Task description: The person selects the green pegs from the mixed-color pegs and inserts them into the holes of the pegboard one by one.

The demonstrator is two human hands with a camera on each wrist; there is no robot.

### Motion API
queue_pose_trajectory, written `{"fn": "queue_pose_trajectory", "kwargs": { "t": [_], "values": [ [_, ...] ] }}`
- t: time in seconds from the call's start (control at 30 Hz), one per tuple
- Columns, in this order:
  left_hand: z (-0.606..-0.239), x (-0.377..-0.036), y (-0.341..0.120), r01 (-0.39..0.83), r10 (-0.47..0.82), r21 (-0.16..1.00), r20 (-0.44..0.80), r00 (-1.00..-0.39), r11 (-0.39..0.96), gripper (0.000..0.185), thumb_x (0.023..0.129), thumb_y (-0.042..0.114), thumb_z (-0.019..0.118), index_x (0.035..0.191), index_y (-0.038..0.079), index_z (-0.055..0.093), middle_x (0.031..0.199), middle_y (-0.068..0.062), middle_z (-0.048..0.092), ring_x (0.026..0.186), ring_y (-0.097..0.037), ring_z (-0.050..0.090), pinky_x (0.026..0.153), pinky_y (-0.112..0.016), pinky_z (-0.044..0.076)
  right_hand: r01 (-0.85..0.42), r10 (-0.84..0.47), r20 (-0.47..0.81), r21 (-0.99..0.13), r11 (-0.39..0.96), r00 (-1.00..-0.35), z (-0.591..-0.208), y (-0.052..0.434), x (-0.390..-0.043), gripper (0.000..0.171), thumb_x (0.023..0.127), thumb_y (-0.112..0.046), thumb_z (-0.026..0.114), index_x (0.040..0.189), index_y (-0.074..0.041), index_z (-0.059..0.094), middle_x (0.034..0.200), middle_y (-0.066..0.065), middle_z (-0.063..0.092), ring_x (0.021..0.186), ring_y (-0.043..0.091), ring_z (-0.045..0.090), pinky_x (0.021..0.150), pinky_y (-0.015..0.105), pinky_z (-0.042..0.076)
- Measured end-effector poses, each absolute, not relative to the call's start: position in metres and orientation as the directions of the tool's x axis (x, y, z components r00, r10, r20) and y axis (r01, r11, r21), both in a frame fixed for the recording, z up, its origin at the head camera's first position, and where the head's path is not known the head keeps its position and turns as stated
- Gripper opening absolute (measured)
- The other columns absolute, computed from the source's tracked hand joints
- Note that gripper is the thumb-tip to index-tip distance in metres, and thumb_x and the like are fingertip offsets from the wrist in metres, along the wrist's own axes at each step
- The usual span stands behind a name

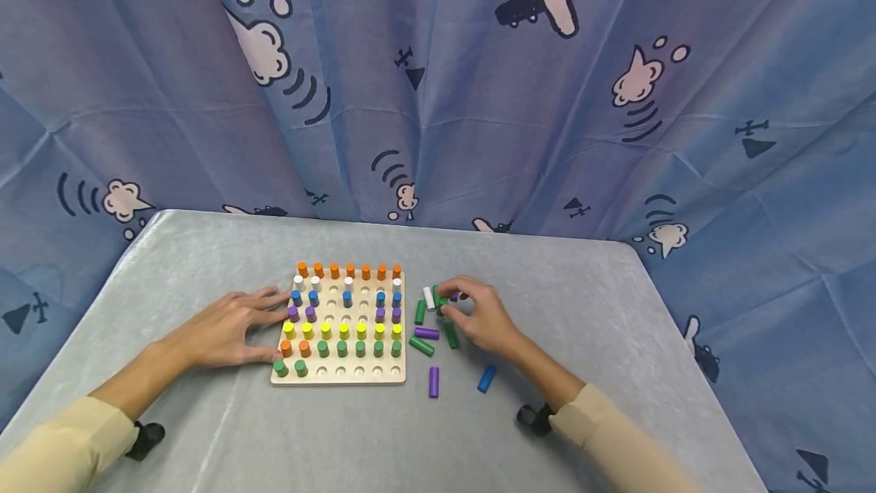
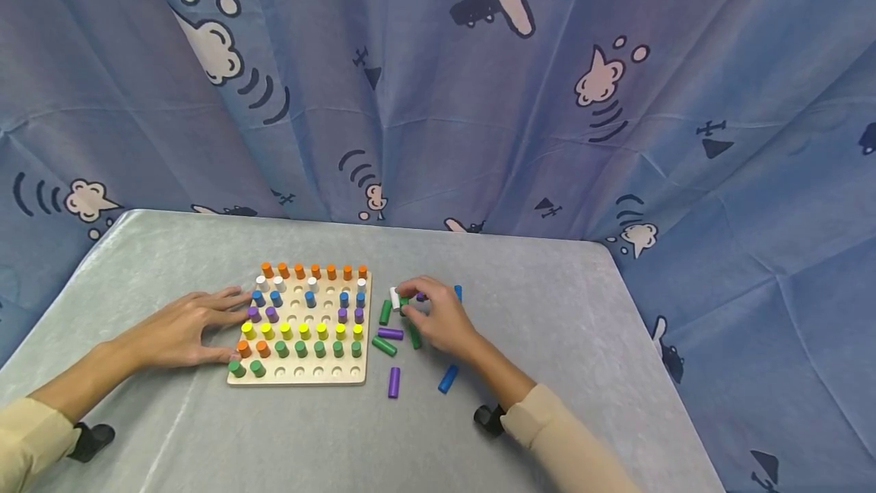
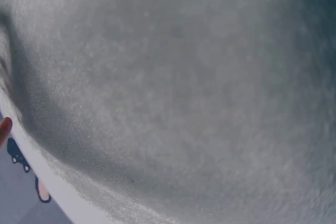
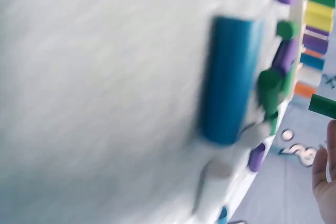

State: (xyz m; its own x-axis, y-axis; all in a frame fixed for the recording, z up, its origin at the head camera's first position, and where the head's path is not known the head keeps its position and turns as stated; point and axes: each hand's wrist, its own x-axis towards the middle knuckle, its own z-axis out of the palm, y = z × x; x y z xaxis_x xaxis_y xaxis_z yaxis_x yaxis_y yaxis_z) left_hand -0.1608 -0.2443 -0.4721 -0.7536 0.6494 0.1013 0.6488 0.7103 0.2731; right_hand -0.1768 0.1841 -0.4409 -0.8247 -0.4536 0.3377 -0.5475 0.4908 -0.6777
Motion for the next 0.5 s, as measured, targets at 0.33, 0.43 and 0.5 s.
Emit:
{"fn": "queue_pose_trajectory", "kwargs": {
  "t": [0.33, 0.43, 0.5],
  "values": [
    [-0.472, -0.16, -0.244, 0.646, 0.647, 0.277, 0.102, -0.756, 0.711, 0.078, 0.083, 0.066, 0.067, 0.135, 0.009, 0.063, 0.149, -0.011, 0.049, 0.136, -0.039, 0.045, 0.1, -0.061, 0.041, -0.552, -0.512, 0.315, -0.721, 0.418, -0.799, -0.423, 0.149, -0.164, 0.025, 0.086, 0.004, 0.074, 0.11, -0.002, 0.069, 0.107, 0.013, 0.07, 0.098, 0.024, 0.065, 0.086, 0.053, 0.053],
    [-0.472, -0.16, -0.245, 0.648, 0.648, 0.276, 0.105, -0.755, 0.71, 0.078, 0.083, 0.066, 0.068, 0.135, 0.009, 0.063, 0.15, -0.011, 0.049, 0.136, -0.039, 0.045, 0.1, -0.06, 0.041, -0.573, -0.543, 0.324, -0.725, 0.384, -0.774, -0.422, 0.14, -0.16, 0.025, 0.085, 0.004, 0.074, 0.11, 0.0, 0.069, 0.107, 0.012, 0.071, 0.1, 0.021, 0.065, 0.088, 0.05, 0.054],
    [-0.472, -0.16, -0.245, 0.65, 0.648, 0.274, 0.108, -0.754, 0.709, 0.077, 0.083, 0.065, 0.068, 0.135, 0.009, 0.063, 0.149, -0.011, 0.049, 0.136, -0.039, 0.045, 0.1, -0.06, 0.041, -0.588, -0.559, 0.333, -0.721, 0.368, -0.759, -0.421, 0.134, -0.158, 0.026, 0.085, 0.004, 0.074, 0.11, -0.002, 0.069, 0.107, 0.011, 0.071, 0.101, 0.017, 0.065, 0.09, 0.047, 0.054]
  ]
}}
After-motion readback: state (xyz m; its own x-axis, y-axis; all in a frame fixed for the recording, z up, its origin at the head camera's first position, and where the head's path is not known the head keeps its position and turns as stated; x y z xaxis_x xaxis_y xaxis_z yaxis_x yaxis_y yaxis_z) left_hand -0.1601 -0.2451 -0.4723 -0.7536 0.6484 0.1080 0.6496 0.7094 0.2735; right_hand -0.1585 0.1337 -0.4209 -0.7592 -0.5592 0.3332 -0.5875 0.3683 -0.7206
